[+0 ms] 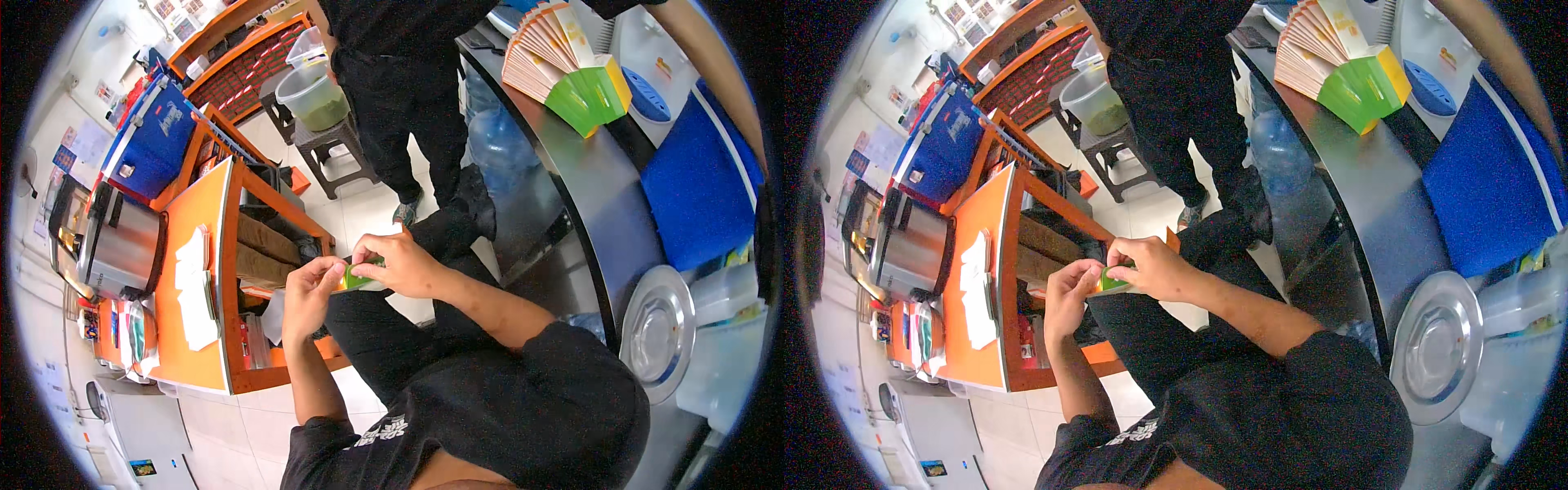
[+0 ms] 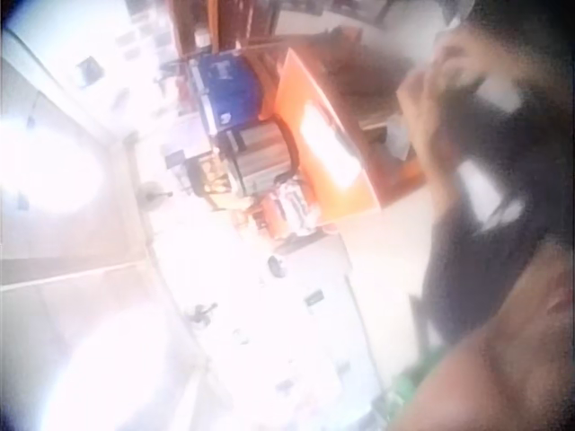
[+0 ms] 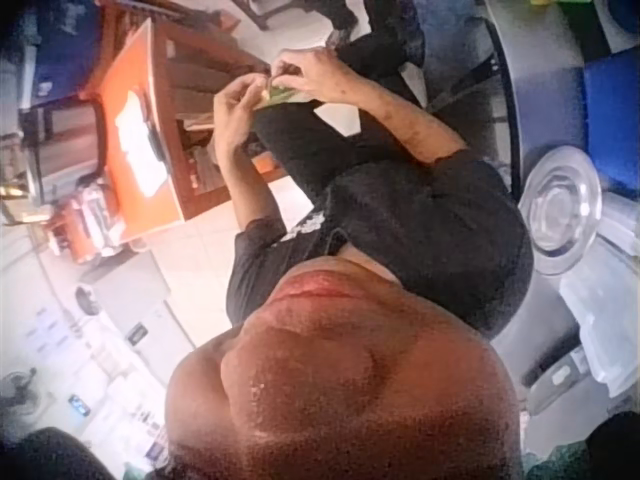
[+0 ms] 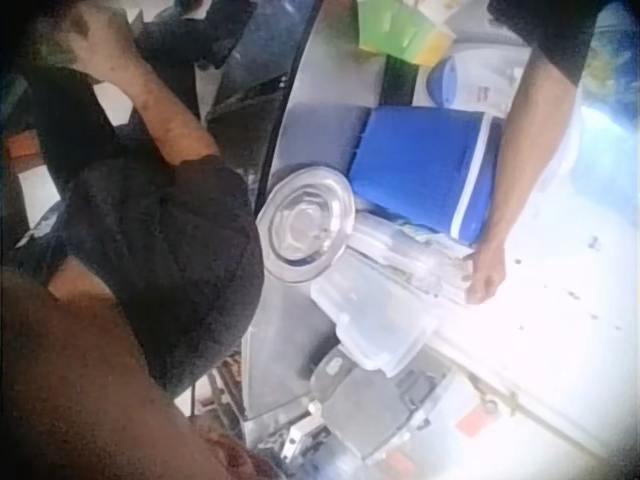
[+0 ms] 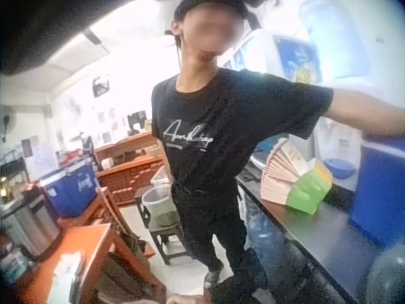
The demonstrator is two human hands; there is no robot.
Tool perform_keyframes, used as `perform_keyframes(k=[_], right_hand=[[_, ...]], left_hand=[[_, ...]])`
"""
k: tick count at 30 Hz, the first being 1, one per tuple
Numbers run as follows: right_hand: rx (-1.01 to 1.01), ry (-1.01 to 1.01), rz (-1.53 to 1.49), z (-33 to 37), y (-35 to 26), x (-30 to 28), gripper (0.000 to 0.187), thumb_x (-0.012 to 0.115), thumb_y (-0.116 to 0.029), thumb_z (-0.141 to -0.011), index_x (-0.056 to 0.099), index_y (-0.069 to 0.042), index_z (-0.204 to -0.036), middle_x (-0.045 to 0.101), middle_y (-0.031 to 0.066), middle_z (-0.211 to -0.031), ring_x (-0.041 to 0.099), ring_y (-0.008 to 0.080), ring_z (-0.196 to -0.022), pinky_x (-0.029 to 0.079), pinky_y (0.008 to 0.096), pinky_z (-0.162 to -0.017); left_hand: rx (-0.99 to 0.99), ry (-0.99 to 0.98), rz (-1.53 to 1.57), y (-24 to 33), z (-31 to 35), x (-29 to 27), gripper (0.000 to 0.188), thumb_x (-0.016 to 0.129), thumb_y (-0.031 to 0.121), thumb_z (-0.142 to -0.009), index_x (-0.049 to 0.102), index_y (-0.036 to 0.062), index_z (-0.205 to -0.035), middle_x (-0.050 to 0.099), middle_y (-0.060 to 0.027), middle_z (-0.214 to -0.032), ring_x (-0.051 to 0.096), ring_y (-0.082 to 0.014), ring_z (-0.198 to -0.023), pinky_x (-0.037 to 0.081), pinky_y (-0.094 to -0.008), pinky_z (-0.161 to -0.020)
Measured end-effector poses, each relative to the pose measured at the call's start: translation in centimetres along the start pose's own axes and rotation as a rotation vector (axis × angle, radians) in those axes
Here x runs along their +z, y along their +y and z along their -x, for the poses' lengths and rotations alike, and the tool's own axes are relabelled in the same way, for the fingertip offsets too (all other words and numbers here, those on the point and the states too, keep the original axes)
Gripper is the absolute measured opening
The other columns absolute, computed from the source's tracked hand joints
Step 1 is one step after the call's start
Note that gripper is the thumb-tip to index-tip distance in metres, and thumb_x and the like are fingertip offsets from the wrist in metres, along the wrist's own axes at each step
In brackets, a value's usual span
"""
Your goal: The person assembles cardboard food boxes by hand, folding the flaps and interlocking the tabs to form the box shape, and places them onto a stack on a metal table.
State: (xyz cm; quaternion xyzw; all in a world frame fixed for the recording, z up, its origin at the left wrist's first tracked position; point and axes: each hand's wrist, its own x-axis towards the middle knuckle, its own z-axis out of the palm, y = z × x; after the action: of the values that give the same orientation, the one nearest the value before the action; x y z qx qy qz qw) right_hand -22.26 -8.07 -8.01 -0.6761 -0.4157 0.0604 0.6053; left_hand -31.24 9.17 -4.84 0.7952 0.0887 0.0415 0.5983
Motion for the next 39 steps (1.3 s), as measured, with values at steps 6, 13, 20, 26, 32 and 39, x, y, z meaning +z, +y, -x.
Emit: perform_keyframes(k=[6, 13, 20, 26, 32, 39], right_hand=[[0.14, -0.099, -0.11, -0.1, 0.4, -0.2, 0.018, 0.07, -0.011, -0.083, 0.059, 0.0, -0.091, 0.066, 0.0079, -0.081, 0.064, 0.0135, -0.078, 0.051, 0.0284, -0.073], [0.205, -0.219, -0.4, 0.0, 2.3, 0.0, 0.017, 0.07, -0.013, -0.086, 0.06, 0.0, -0.093, 0.065, 0.0053, -0.086, 0.06, 0.0083, -0.081, 0.049, 0.0242, -0.074], [0.198, -0.067, -0.293, -0.2, 2.2, -0.3, 0.023, 0.066, -0.018, -0.088, 0.063, 0.003, -0.097, 0.066, 0.008, -0.083, 0.061, 0.0128, -0.078, 0.049, 0.0287, -0.072], [0.115, 0.189, -0.262, -1.1, 2.9, 0.2, 0.016, 0.061, -0.013, -0.092, 0.059, 0.001, -0.099, 0.06, -0.0001, -0.082, 0.054, 0.0041, -0.072, 0.047, 0.0214, -0.064], [0.188, 0.044, -0.272, -1.0, 3.7, -1.5, 0.022, 0.063, -0.018, -0.09, 0.06, 0.002, -0.099, 0.065, 0.0105, -0.084, 0.062, 0.0138, -0.076, 0.049, 0.0297, -0.07], [0.151, -0.08, -0.255, -0.7, 5.0, -3.7, 0.016, 0.063, -0.015, -0.091, 0.06, 0.0, -0.096, 0.06, 0.0033, -0.079, 0.055, 0.008, -0.075, 0.047, 0.0275, -0.07]], left_hand=[[-0.006, -0.096, -0.072, 1.1, -0.1, 0.0, 0.018, 0.059, 0.015, -0.093, 0.065, -0.0009, -0.091, 0.061, 0.0014, -0.083, 0.053, -0.006, -0.076, 0.042, -0.0225, -0.069], [0.217, -0.245, -0.318, 1.2, -1.9, -1.7, 0.009, 0.064, 0.011, -0.088, 0.065, 0.0018, -0.088, 0.062, -0.004, -0.083, 0.055, -0.0155, -0.087, 0.041, -0.0302, -0.084], [0.638, 0.1, -0.481, 1.1, -3.1, 0.8, 0.012, 0.066, 0.007, -0.083, 0.062, 0.0026, -0.094, 0.058, -0.0089, -0.092, 0.055, -0.0233, -0.093, 0.04, -0.0359, -0.091], [0.416, 0.414, 0.086, -4.0, -2.9, 5.7, 0.045, 0.048, 0.023, -0.098, 0.041, -0.0013, -0.135, 0.047, -0.0153, -0.131, 0.047, -0.0225, -0.119, 0.036, -0.0357, -0.102], [0.594, 0.442, -0.41, -1.6, -4.2, 4.0, 0.036, 0.051, 0.018, -0.094, 0.051, 0.0021, -0.126, 0.049, -0.0149, -0.131, 0.04, -0.0316, -0.128, 0.029, -0.0412, -0.107], [0.38, -0.022, -0.431, 0.1, -5.9, 2.8, 0.01, 0.059, 0.012, -0.09, 0.061, 0.0023, -0.089, 0.058, -0.0082, -0.09, 0.049, -0.0243, -0.092, 0.038, -0.0333, -0.085]])
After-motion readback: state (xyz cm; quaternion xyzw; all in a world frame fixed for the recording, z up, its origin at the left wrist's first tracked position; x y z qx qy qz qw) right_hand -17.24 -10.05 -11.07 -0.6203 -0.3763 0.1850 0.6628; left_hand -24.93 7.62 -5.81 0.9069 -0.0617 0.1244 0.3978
